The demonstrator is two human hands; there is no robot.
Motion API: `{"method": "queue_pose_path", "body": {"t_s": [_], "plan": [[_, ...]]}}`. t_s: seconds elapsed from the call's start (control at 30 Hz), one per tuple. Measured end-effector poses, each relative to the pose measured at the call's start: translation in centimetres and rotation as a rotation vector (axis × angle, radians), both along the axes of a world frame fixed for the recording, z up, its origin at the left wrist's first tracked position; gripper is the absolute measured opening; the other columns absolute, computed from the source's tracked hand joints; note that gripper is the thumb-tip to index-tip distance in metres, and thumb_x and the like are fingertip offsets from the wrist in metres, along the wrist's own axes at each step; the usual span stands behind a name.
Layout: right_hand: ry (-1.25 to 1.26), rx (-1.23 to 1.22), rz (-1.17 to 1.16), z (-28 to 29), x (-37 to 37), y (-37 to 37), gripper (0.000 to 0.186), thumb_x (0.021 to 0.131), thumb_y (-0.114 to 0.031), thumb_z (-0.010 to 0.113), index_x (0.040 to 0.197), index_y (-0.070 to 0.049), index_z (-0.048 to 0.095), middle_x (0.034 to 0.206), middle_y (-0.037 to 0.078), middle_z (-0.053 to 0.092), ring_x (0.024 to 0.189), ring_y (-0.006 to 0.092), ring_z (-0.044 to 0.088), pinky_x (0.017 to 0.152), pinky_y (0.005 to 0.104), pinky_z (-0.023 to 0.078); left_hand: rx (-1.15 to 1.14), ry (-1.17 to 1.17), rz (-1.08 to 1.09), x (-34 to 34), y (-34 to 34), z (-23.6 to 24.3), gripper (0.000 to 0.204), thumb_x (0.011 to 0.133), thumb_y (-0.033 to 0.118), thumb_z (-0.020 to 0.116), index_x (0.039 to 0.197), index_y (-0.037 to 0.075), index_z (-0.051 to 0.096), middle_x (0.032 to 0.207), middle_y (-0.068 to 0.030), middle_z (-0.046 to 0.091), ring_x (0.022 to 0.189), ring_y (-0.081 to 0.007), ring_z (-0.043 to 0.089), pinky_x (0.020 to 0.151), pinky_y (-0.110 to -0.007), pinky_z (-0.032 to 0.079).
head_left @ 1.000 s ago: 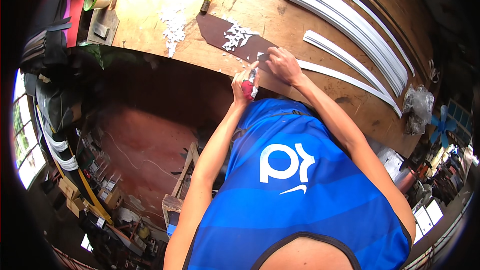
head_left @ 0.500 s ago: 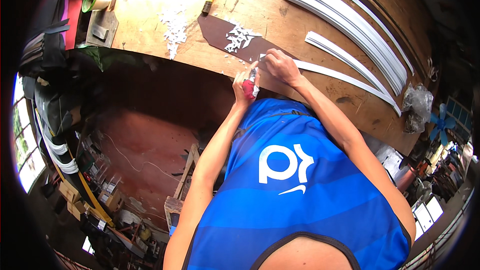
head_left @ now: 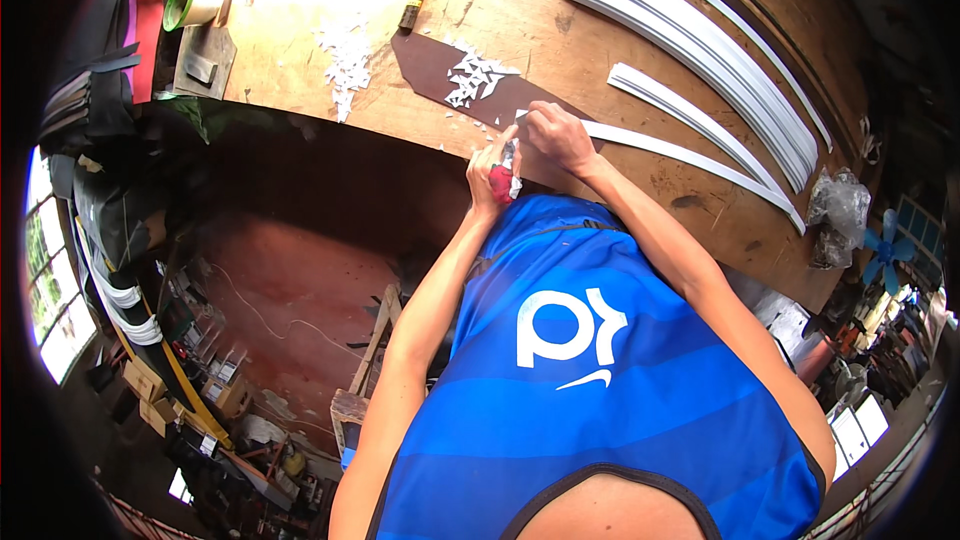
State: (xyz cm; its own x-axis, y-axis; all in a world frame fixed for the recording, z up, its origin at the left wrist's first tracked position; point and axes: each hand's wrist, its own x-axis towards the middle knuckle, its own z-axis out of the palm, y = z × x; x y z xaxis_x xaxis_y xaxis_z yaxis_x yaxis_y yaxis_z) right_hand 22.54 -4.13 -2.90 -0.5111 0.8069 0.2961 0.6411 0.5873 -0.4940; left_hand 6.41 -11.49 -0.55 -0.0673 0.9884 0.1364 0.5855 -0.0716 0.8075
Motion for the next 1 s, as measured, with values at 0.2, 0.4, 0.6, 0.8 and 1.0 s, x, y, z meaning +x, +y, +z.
{"method": "queue_pose_path", "body": {"t_s": [0.2, 0.4, 0.6, 0.8, 1.0], "plan": [[0.022, 0.011, -0.012, 0.0, 0.0, 0.0, 0.009, 0.079, -0.008, 0.066, 0.086, -0.005, 0.06, 0.1, 0.009, 0.065, 0.084, 0.0258, 0.065, 0.071, 0.035, 0.056, -0.019, -0.01, -0.002, -0.4, -0.1, -0.3, 0.038, 0.087, 0.01, 0.067, 0.125, 0.011, 0.066, 0.082, -0.0153, 0.067, 0.072, -0.0343, 0.061, 0.071, -0.04, 0.049], [0.028, -0.039, 0.018, 0.3, 0.6, -0.4, 0.017, 0.08, -0.009, 0.065, 0.097, -0.006, 0.062, 0.103, 0.007, 0.063, 0.09, 0.0237, 0.064, 0.075, 0.0338, 0.055, -0.068, -0.019, -0.093, -2.3, 1.2, 0.3, 0.025, 0.097, 0.013, 0.061, 0.119, 0.003, 0.067, 0.093, -0.0175, 0.07, 0.078, -0.029, 0.066, 0.072, -0.037, 0.052], [-0.032, -0.077, -0.022, 0.9, 0.9, -1.1, 0.02, 0.081, -0.007, 0.063, 0.101, -0.006, 0.066, 0.109, 0.01, 0.065, 0.091, 0.0256, 0.065, 0.074, 0.0348, 0.056, -0.188, 0.007, -0.246, -5.1, 3.3, 0.6, 0.027, 0.095, 0.013, 0.063, 0.121, 0.007, 0.066, 0.097, -0.0163, 0.07, 0.082, -0.0304, 0.067, 0.074, -0.036, 0.052], [-0.062, -0.028, -0.05, 0.9, 0.6, -1.7, 0.023, 0.08, -0.007, 0.06, 0.103, -0.007, 0.064, 0.108, 0.008, 0.062, 0.096, 0.0236, 0.063, 0.08, 0.0347, 0.055, -0.069, 0.064, -0.583, -7.3, 6.2, 0.0, 0.037, 0.086, 0.011, 0.071, 0.123, 0.015, 0.067, 0.088, -0.0112, 0.07, 0.072, -0.0261, 0.063, 0.07, -0.038, 0.052], [-0.079, 0.009, -0.075, 0.1, 0.7, -2.1, 0.029, 0.08, -0.009, 0.061, 0.109, -0.009, 0.066, 0.114, 0.006, 0.065, 0.099, 0.0219, 0.064, 0.084, 0.0328, 0.055, -0.068, -0.004, -0.732, -8.1, 8.0, -0.1, 0.031, 0.093, 0.016, 0.067, 0.123, 0.013, 0.066, 0.091, -0.0078, 0.072, 0.068, -0.0232, 0.061, 0.062, -0.035, 0.051]]}}
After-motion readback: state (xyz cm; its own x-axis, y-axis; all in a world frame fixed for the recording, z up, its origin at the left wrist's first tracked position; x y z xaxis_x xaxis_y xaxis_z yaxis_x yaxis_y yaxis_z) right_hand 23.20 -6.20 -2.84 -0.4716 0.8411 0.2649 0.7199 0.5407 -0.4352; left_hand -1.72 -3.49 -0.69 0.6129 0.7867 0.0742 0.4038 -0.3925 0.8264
